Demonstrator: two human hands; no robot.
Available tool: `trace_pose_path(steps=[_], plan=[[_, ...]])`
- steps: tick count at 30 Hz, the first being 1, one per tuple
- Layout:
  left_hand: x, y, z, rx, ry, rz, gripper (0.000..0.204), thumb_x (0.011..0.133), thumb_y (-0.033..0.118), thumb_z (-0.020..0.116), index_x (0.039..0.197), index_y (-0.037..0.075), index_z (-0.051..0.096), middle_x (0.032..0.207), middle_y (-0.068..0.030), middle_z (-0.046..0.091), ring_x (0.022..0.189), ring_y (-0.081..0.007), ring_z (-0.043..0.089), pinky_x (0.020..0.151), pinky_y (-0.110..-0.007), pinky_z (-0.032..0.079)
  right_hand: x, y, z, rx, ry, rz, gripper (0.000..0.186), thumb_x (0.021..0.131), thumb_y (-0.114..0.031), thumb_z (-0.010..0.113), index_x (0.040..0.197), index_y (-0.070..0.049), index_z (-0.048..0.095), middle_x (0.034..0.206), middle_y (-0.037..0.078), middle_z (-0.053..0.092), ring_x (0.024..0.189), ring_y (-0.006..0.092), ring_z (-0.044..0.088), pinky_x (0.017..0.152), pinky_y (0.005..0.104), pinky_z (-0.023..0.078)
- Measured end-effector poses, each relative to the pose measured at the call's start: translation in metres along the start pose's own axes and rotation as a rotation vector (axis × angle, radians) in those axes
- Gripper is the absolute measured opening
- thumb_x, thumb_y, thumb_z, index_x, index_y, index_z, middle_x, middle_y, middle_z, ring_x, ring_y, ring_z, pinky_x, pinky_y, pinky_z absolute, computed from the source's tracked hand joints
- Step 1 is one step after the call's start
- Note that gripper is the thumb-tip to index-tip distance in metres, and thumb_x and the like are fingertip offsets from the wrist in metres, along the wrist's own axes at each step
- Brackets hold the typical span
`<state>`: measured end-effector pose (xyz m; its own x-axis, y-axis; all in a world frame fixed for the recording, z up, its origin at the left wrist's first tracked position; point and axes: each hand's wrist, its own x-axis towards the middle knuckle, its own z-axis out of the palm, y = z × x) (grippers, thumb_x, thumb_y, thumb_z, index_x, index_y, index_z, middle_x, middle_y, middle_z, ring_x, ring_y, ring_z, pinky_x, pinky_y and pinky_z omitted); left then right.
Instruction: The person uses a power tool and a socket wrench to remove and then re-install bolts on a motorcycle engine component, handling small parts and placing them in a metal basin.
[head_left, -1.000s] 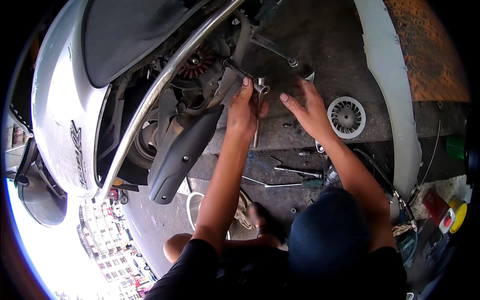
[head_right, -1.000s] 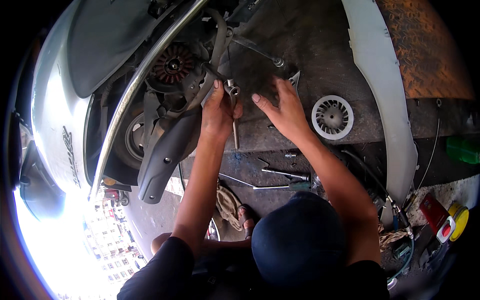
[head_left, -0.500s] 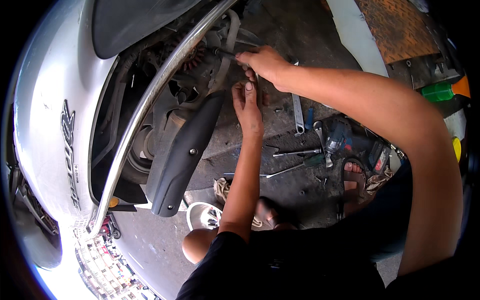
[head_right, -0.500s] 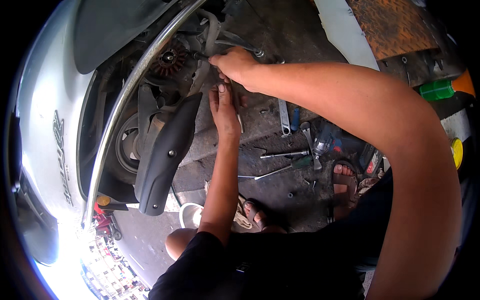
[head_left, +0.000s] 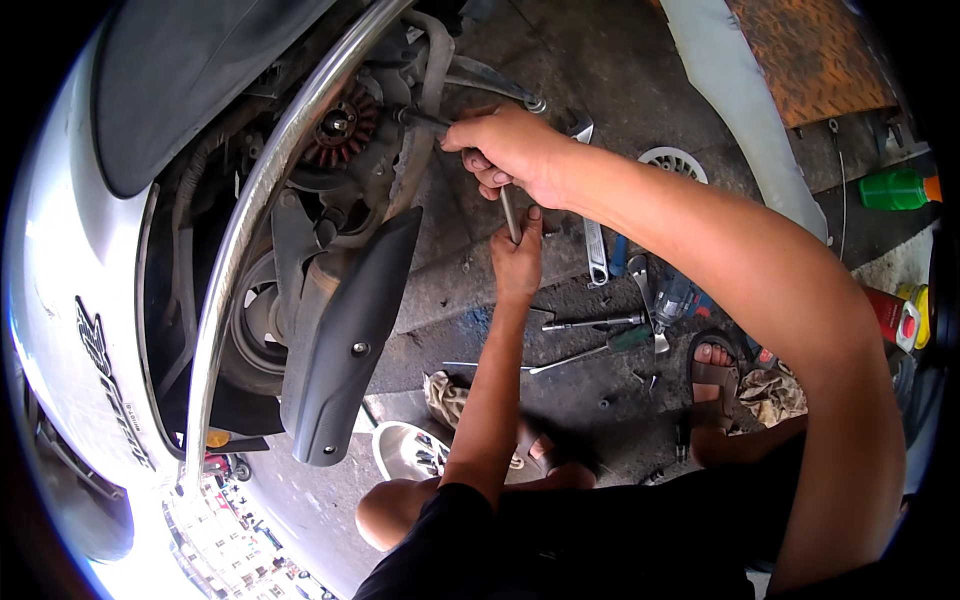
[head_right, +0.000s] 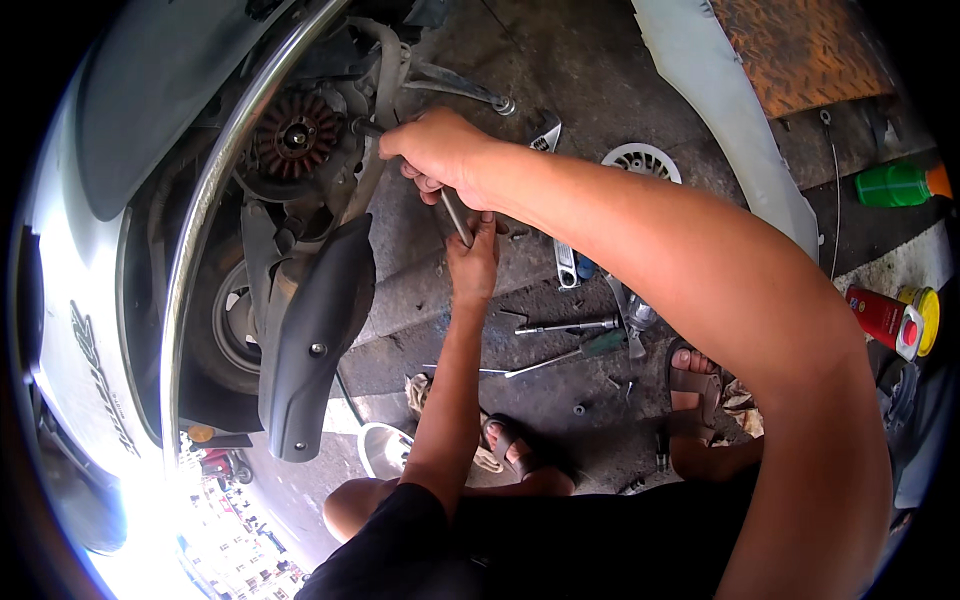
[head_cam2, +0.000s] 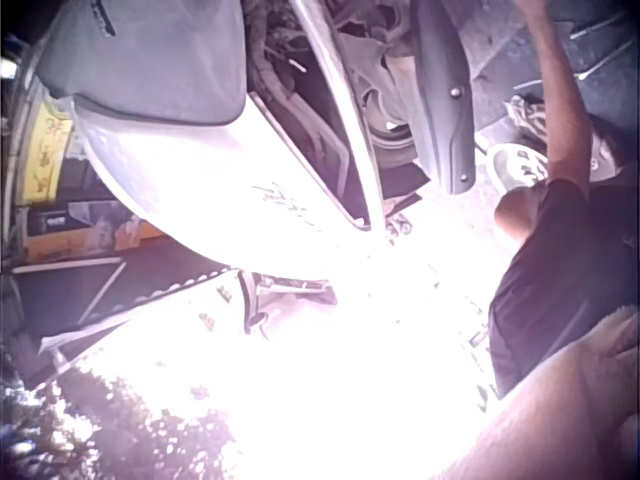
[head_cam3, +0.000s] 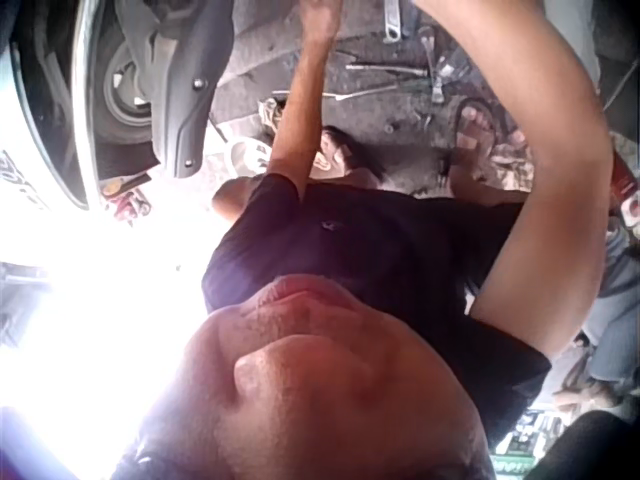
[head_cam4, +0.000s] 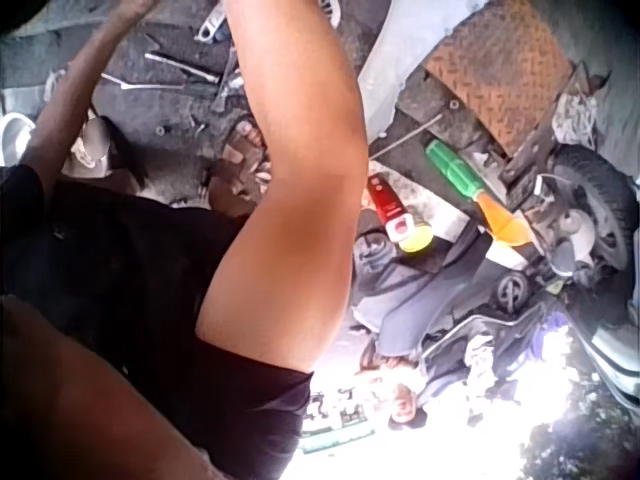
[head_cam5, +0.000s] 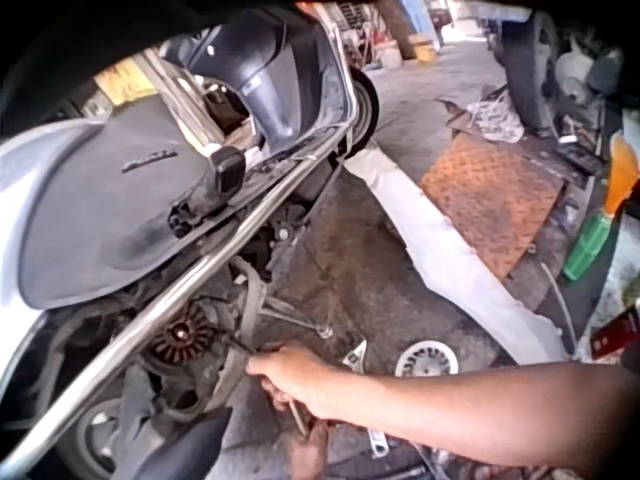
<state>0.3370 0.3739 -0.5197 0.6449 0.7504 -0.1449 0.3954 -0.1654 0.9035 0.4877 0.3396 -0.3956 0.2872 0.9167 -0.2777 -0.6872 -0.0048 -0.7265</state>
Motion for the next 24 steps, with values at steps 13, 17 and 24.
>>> trace_pose_path(steps=[13,17,24], plan=[[0.018,-0.027,0.044,-0.342,0.044,0.225,0.025,0.089,0.02,0.06,0.082,-0.004,0.061,0.075,-0.0038,0.059,0.072,-0.0124,0.053,0.063,-0.029,0.042,0.012,0.006,0.009,-0.465,0.193,-0.193,0.028,0.084,-0.022,0.061,0.092,0.005,0.06,0.062,0.007,0.052,0.055,0.0166,0.049,0.056,0.034,0.042],[0.054,-0.049,0.074,0.177,0.201,0.61,0.041,0.09,0.025,0.062,0.119,-0.003,0.056,0.124,-0.0168,0.057,0.112,-0.0235,0.054,0.095,-0.037,0.041,0.001,-0.013,0.021,-0.853,0.179,-0.26,0.043,0.081,-0.027,0.061,0.108,0.007,0.061,0.084,0.024,0.066,0.089,0.0356,0.066,0.084,0.0384,0.049],[0.072,0.025,0.046,-0.773,-0.558,-0.052,0.043,0.097,0.031,0.052,0.13,0.004,0.048,0.121,-0.0112,0.059,0.107,-0.0198,0.059,0.09,-0.036,0.049,-0.005,-0.024,0.001,-1.616,0.064,-0.491,0.036,0.084,-0.017,0.057,0.113,0.004,0.058,0.084,0.022,0.068,0.084,0.0348,0.068,0.073,0.0468,0.053]])
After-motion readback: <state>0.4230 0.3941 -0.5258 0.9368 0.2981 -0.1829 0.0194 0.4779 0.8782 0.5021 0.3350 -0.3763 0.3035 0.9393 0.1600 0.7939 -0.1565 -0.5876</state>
